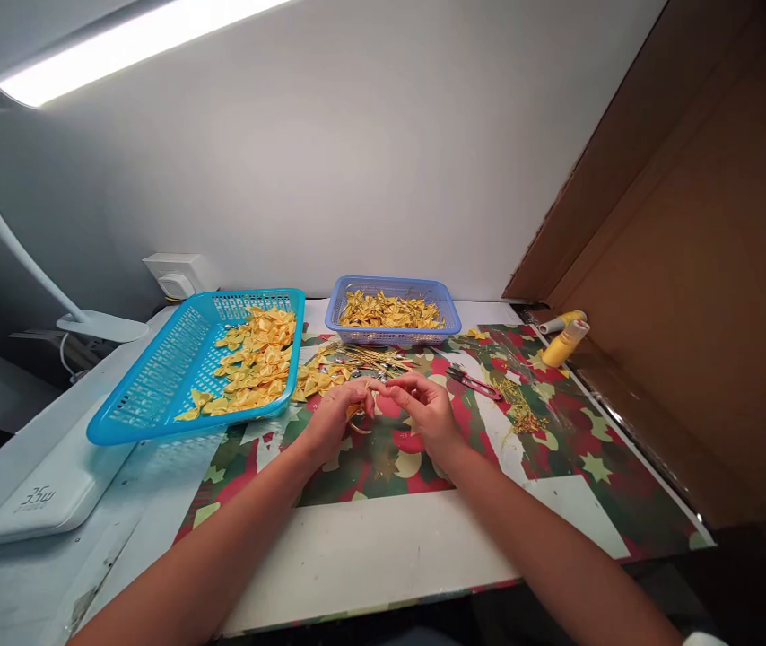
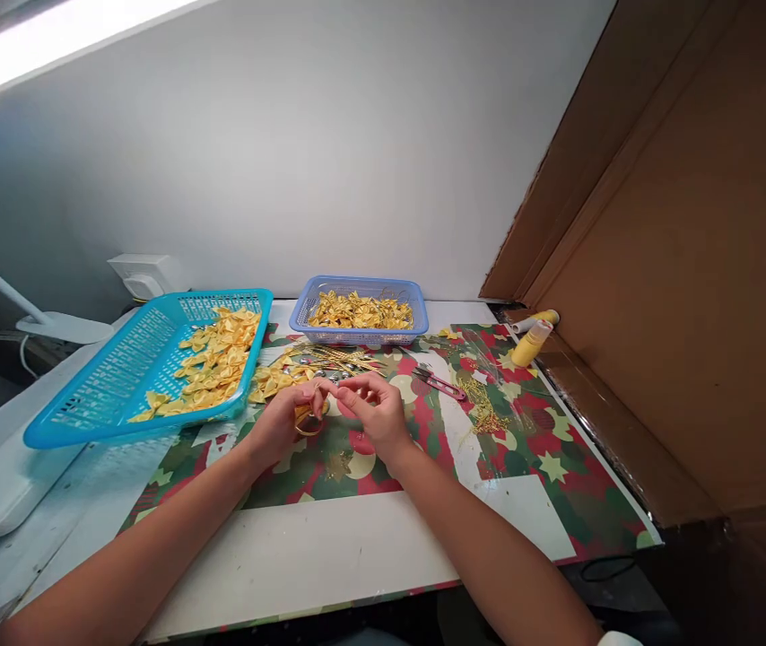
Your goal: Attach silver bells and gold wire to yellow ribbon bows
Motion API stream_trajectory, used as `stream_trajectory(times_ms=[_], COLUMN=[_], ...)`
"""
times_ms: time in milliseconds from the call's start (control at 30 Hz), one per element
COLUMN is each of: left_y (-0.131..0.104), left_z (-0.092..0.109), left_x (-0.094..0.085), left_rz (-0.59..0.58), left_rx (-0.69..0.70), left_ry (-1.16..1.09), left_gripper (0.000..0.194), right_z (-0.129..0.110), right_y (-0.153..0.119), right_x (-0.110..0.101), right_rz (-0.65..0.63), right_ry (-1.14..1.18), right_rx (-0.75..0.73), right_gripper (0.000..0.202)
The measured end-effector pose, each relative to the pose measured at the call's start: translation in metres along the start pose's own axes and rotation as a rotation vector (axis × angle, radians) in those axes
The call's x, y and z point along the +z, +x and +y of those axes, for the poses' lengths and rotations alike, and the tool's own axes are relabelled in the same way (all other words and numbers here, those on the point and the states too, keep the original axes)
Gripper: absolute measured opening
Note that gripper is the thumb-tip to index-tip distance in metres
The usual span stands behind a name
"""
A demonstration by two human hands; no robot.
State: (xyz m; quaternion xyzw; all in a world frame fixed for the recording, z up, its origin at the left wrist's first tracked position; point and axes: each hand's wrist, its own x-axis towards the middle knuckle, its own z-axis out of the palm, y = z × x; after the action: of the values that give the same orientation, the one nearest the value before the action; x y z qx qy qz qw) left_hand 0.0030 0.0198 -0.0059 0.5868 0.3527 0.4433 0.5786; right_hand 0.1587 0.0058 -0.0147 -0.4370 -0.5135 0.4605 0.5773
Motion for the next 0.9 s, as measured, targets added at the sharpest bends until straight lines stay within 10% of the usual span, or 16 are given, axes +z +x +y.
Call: stream_trajectory(times_ms=[400,667,900], left_y=[-0.005,-0.005,-0.004], left_z=[-0.002,0.005,0.01], left_x=[-0.002,-0.016,-0.016], left_rz=[-0.184,-0.261,0.066], left_rx=[0.317,0.387,0.446], left_ry=[0.773,0.841,0.637], left_gripper=[0.023,0.028,0.013], right_z=[-0.003,-0.009,-0.015], right_y=[-0.003,0.003,0.003], right_x=[-0.001,-0.017,-0.02], right_rz=[-0.028,-0.029,-0.104], right_ry=[-0.17,-0.259,-0.286], right_rx=[-0.123,-0.27,-0.307], right_gripper=[0.016,0.008,0.008])
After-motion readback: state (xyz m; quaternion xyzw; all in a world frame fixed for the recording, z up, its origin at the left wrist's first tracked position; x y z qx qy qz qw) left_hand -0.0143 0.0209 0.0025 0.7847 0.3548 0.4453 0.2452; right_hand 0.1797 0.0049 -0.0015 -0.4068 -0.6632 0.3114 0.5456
